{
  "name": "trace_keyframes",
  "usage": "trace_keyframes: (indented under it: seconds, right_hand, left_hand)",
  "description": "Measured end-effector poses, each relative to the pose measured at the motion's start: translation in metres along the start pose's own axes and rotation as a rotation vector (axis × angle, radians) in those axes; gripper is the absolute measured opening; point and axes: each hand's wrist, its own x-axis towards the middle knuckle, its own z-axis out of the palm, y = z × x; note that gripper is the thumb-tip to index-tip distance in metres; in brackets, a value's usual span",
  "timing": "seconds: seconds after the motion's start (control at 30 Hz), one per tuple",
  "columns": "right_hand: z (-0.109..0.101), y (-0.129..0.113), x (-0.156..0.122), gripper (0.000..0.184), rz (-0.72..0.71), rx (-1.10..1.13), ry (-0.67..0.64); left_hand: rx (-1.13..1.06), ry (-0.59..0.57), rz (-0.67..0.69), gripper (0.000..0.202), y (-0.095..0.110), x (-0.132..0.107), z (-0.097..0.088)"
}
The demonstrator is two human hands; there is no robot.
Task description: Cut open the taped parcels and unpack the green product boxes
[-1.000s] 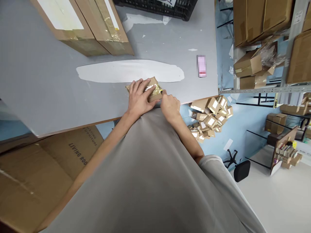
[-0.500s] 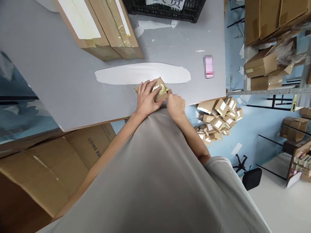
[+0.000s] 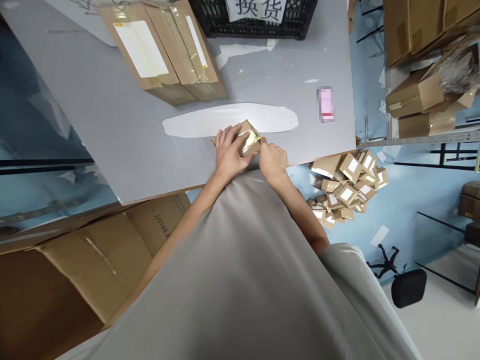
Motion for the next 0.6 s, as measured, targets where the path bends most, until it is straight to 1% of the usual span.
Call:
trace_keyframes:
  seconds: [0.07,0.23,0.3,0.4,0.5,0.57,0.6]
  right_hand:
    - [0.002,0.003,-0.003,0.045,0.002,-0.002,-0.009]
    - [0.01,0.009,-0.012,0.052,0.016,0.003,-0.034]
    - [0.007,0.01,-0.014,0.052,0.0,0.016,-0.033]
    - [-0.002,0.017,-0.022,0.05,-0.04,0.053,-0.026]
    - [-0.006,0.035,-0.028,0.049,-0.058,0.159,0.045]
    - [0.001,0.05,-0.017,0.047,-0.038,0.28,0.131]
    - [0.007,0.057,-0.006,0.045,-0.024,0.353,0.166]
  left_hand:
    - [0.009,0.01,0.002,0.075,0.0,-0.001,0.0]
    - [0.039,-0.024,0.027,0.074,-0.001,-0.007,0.0]
    - [0.051,-0.026,0.018,0.075,-0.003,-0.007,0.0]
    - [0.037,-0.015,0.006,0.077,-0.007,-0.007,-0.003]
    - [0.038,0.028,-0.001,0.078,-0.015,-0.012,-0.013]
    - [0.049,0.059,-0.012,0.081,-0.022,-0.021,-0.025]
    - [0.05,0.069,-0.02,0.083,-0.025,-0.027,-0.032]
